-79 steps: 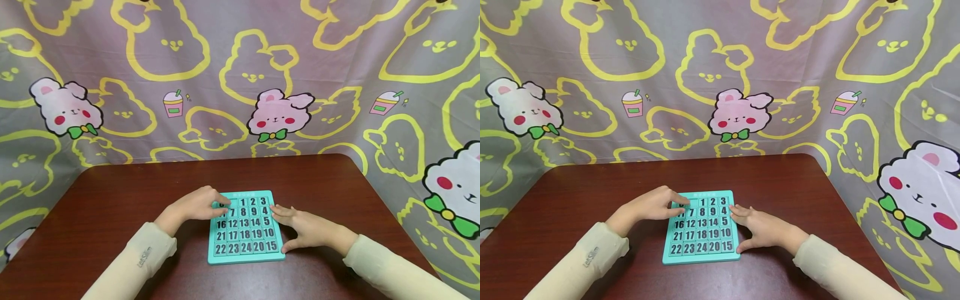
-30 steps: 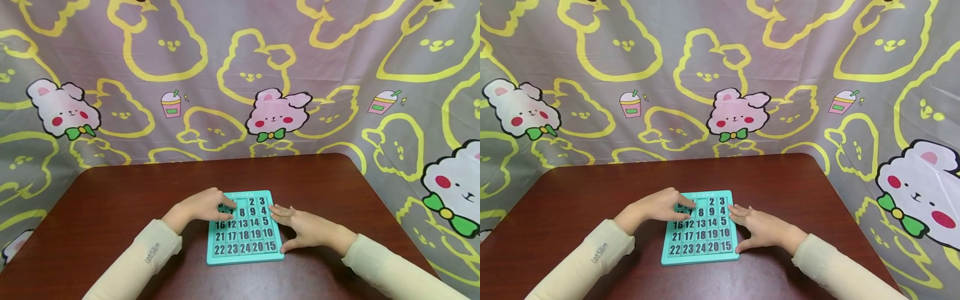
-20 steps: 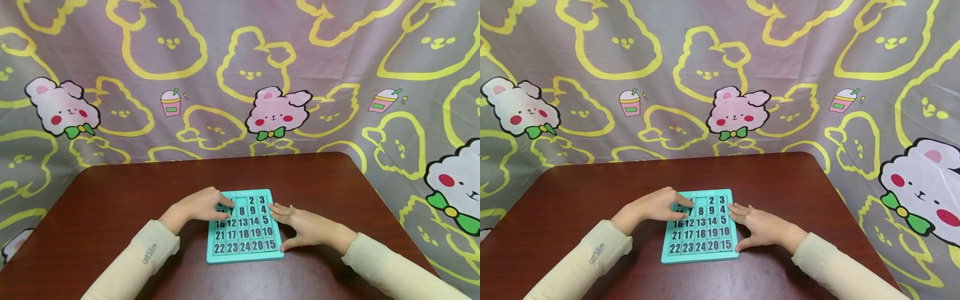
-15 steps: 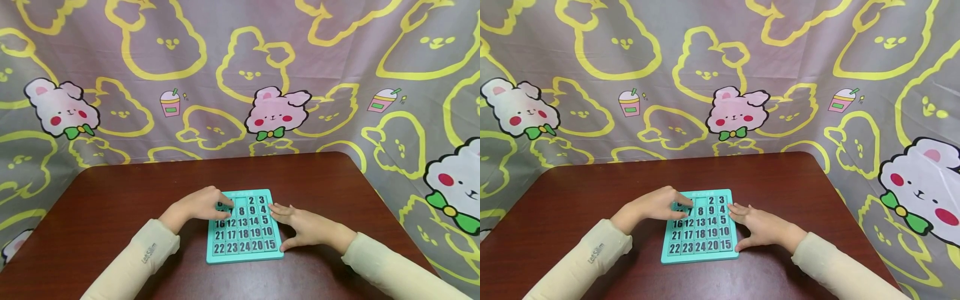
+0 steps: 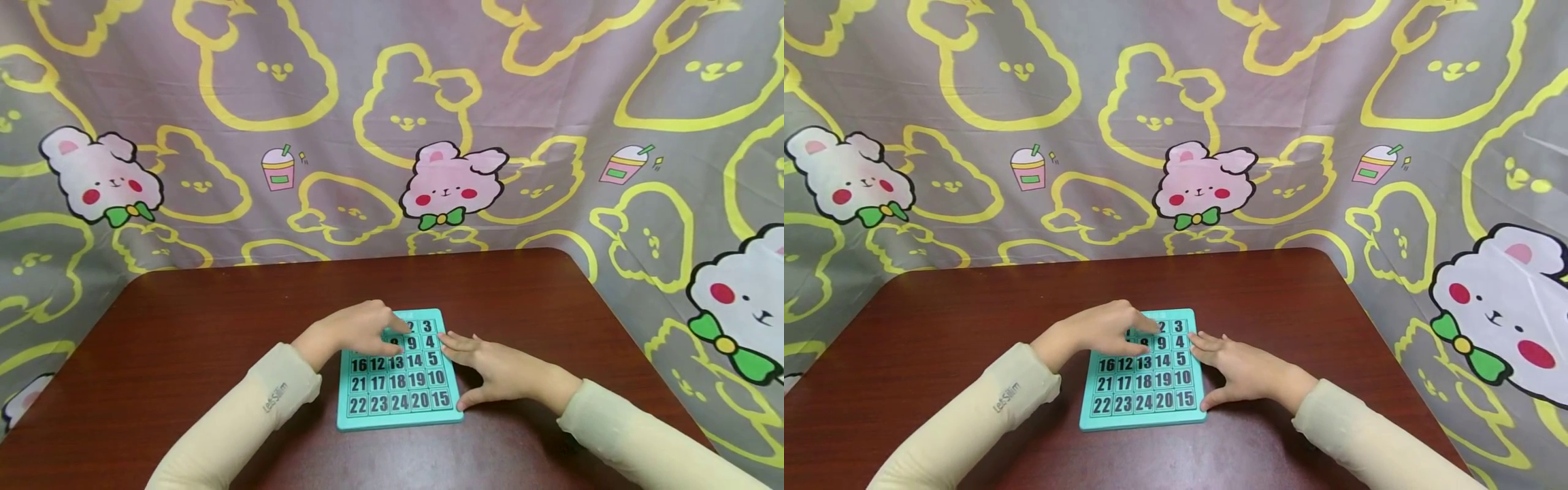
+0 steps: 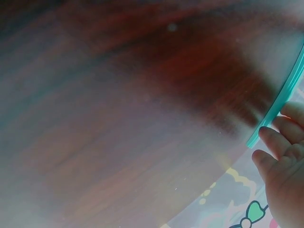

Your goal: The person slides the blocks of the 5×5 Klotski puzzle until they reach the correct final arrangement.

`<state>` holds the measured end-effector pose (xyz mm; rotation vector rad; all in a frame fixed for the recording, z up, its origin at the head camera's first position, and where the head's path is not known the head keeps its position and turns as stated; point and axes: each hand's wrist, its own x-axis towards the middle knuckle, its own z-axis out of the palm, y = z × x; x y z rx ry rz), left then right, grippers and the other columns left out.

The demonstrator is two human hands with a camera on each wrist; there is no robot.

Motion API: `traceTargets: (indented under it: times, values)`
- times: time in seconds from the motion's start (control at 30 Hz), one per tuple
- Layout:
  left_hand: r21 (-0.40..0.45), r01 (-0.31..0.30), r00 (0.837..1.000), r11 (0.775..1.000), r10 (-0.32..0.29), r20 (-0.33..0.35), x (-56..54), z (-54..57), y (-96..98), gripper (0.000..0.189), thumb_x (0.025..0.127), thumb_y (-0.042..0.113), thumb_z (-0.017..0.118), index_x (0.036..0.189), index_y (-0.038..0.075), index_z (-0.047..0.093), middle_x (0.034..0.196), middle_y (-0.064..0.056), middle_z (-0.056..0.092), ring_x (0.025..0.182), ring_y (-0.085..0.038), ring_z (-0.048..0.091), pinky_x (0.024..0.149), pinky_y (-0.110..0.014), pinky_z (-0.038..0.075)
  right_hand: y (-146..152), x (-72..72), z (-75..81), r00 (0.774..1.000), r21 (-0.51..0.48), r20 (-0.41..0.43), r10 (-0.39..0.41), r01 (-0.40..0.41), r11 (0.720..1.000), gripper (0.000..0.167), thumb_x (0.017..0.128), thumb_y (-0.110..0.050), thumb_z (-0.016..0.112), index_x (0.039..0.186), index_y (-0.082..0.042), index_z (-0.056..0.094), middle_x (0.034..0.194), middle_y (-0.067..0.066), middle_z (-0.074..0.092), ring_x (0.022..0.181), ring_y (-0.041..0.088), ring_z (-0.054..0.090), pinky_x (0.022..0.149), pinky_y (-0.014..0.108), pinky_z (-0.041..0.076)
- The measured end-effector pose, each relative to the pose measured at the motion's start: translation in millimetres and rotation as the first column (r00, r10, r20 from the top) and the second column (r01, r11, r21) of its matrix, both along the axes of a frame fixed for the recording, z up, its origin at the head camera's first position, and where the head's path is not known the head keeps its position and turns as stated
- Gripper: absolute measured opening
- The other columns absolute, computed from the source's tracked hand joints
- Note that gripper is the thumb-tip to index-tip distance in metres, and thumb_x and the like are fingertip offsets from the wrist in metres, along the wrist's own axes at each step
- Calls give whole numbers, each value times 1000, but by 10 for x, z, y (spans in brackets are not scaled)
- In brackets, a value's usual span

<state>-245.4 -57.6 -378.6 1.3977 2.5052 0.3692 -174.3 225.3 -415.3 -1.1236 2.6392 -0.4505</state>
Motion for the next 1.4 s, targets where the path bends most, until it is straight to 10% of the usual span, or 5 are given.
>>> traceTargets:
  times: [0.27, 0.47, 0.63, 0.93, 1.4]
  values:
    - [-56, 12, 1000, 998, -12, 8, -22, -31, 98, 41, 93, 35, 67, 128, 13, 69, 128, 1, 69, 114, -9, 66, 96, -27, 54, -13, 2, 8, 1000, 8, 1, 2, -2, 1000, 100, 79, -68, 65, 151, -3, 40, 164, 12, 26, 150, 32, 28, 114, 60, 30]
    - [-79, -26, 999, 997, 28, 26, -30, -37, 65, 41, 92, 37, 69, 126, 14, 70, 125, 0, 70, 71, -5, 65, 70, -20, 51, -20, 9, 3, 1000, -2, -9, 11, -11, 1000, 99, 80, -68, 64, 149, -1, 41, 163, 14, 28, 149, 34, 31, 112, 62, 32]
    - [-54, -45, 999, 998, 47, 28, -21, -39, -37, 41, 91, 36, 70, 125, 14, 71, 124, 0, 70, 78, -3, 66, 67, -19, 48, -13, 4, 5, 1000, 12, 1, -2, 2, 1000, 99, 79, -68, 66, 150, -2, 41, 163, 12, 27, 150, 32, 29, 114, 60, 31]
    - [-40, -80, 995, 996, 82, 48, -17, -88, -174, 41, 90, 37, 70, 126, 17, 71, 128, 0, 69, 42, -6, 20, 49, -22, 28, 8, 6, 2, 1000, 12, -1, -5, 5, 1000, 100, 79, -68, 64, 150, -2, 41, 163, 13, 28, 149, 33, 30, 113, 61, 31]
    - [-25, -63, 998, 998, 64, 22, 0, -58, -152, 43, 89, 36, 70, 126, 13, 71, 127, -1, 69, 80, -4, 64, 76, -22, 52, 4, -2, -14, 1000, 3, -5, -1, 1, 1000, 100, 79, -69, 64, 149, -2, 42, 163, 13, 28, 149, 32, 30, 113, 61, 31]
